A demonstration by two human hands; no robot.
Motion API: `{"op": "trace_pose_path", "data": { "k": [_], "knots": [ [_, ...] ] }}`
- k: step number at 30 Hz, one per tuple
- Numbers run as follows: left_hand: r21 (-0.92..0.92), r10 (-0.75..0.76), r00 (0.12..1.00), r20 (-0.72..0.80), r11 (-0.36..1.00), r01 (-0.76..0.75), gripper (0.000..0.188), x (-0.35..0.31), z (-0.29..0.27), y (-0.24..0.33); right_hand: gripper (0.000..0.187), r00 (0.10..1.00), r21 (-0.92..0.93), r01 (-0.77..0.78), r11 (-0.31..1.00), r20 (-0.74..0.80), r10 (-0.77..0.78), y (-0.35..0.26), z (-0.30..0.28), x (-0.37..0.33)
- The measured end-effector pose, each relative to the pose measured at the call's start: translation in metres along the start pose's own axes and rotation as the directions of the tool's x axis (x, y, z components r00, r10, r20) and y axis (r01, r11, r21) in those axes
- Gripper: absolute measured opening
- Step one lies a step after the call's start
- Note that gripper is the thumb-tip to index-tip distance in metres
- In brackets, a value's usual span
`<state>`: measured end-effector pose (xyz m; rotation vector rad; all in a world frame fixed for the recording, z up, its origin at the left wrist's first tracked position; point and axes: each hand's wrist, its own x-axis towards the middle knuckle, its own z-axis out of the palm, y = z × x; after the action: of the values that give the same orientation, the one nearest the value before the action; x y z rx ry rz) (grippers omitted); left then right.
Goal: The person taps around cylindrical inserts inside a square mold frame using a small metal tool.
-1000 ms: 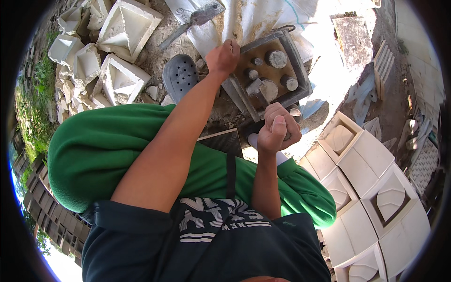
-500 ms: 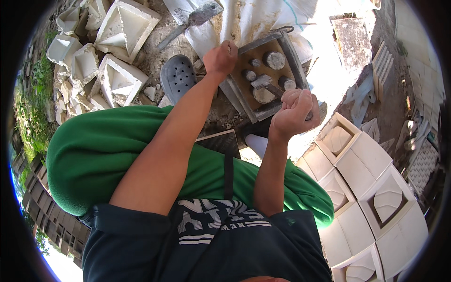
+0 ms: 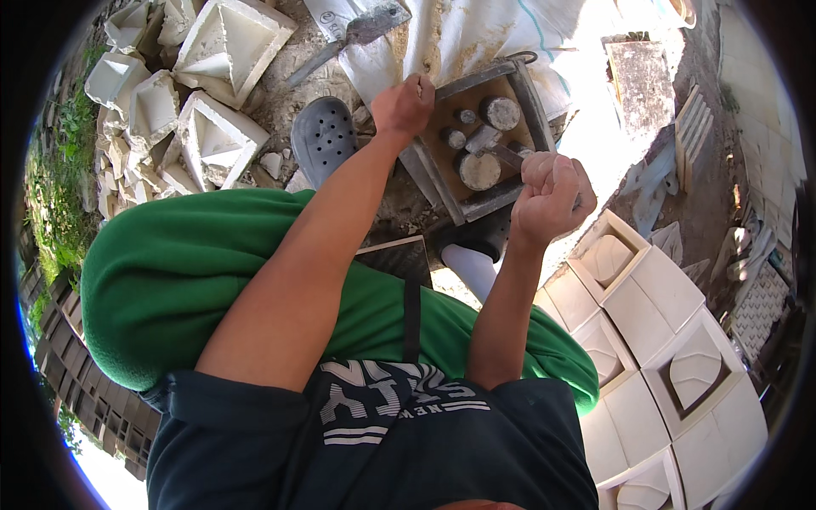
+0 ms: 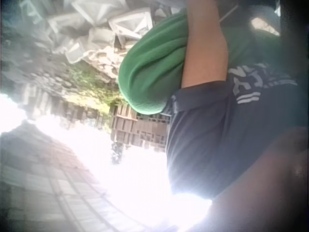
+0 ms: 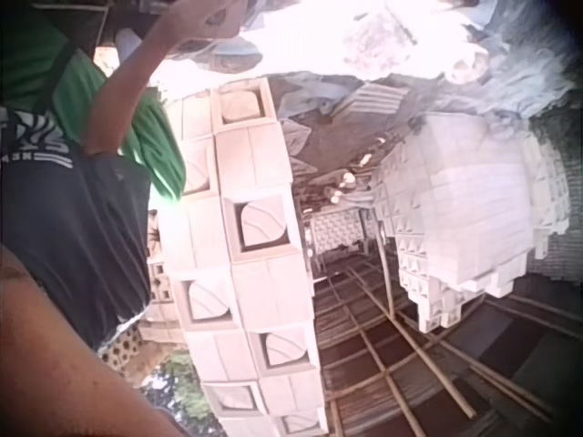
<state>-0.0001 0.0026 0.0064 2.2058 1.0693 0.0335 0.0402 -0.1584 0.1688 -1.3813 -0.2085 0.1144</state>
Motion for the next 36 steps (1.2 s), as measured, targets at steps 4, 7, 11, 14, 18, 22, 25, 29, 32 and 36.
{"op": "trace_pose_path", "data": {
  "k": [4, 7, 11, 14, 18, 22, 25, 29, 32, 36],
  "knots": [
    [0.023, -0.046, 0.999, 0.021, 0.999, 0.046, 0.036, 0.002, 0.0, 0.0, 0.035, 0.993, -0.223, -0.099, 0.97, 0.046, 0.111, 0.015, 0.012, 0.012],
    [-0.035, -0.045, 0.998, 0.043, 0.998, 0.046, 0.038, 0.0, -0.001, 0.002, 0.034, 0.994, -0.111, -0.073, 0.991, 0.078, 0.082, 0.007, 0.005, 0.009],
    [-0.021, -0.065, 0.997, 0.048, 0.998, 0.066, 0.038, 0.0, -0.001, 0.003, 0.033, 0.973, -0.261, -0.022, 0.965, 0.215, 0.081, 0.019, 0.001, 0.018],
    [-0.026, -0.056, 0.998, 0.026, 0.998, 0.057, 0.038, 0.003, 0.0, -0.003, 0.03, 0.965, -0.043, -0.064, 0.997, 0.253, 0.073, 0.002, -0.001, 0.02],
    [-0.014, -0.021, 1.0, 0.018, 1.0, 0.021, 0.038, 0.0, 0.003, -0.002, 0.026, 0.956, -0.263, -0.037, 0.964, 0.273, 0.111, 0.023, 0.001, 0.025],
    [-0.008, -0.044, 0.998, 0.04, 0.999, 0.044, 0.039, 0.001, 0.001, 0.0, 0.025, 0.947, -0.061, -0.093, 0.994, 0.304, 0.107, -0.003, -0.001, 0.025],
    [0.008, -0.072, 0.996, 0.045, 0.997, 0.072, 0.04, 0.004, 0.001, 0.003, 0.027, 0.945, -0.139, -0.079, 0.987, 0.306, 0.118, 0.016, -0.002, 0.032],
    [-0.009, -0.065, 0.997, 0.044, 0.998, 0.065, 0.041, 0.003, -0.003, 0.001, 0.026, 0.948, -0.027, -0.091, 0.995, 0.304, 0.095, 0.003, -0.003, 0.027],
    [-0.021, -0.034, 0.997, 0.063, 0.999, 0.035, 0.041, -0.001, 0.0, 0.002, 0.028, 0.962, 0.154, -0.073, 0.985, 0.273, 0.028, 0.009, -0.006, 0.029],
    [0.012, -0.025, 1.0, -0.004, 1.0, 0.025, 0.036, 0.0, 0.004, -0.001, 0.031, 0.975, 0.054, -0.094, 0.994, 0.208, 0.081, 0.01, -0.008, 0.034]
  ]
}}
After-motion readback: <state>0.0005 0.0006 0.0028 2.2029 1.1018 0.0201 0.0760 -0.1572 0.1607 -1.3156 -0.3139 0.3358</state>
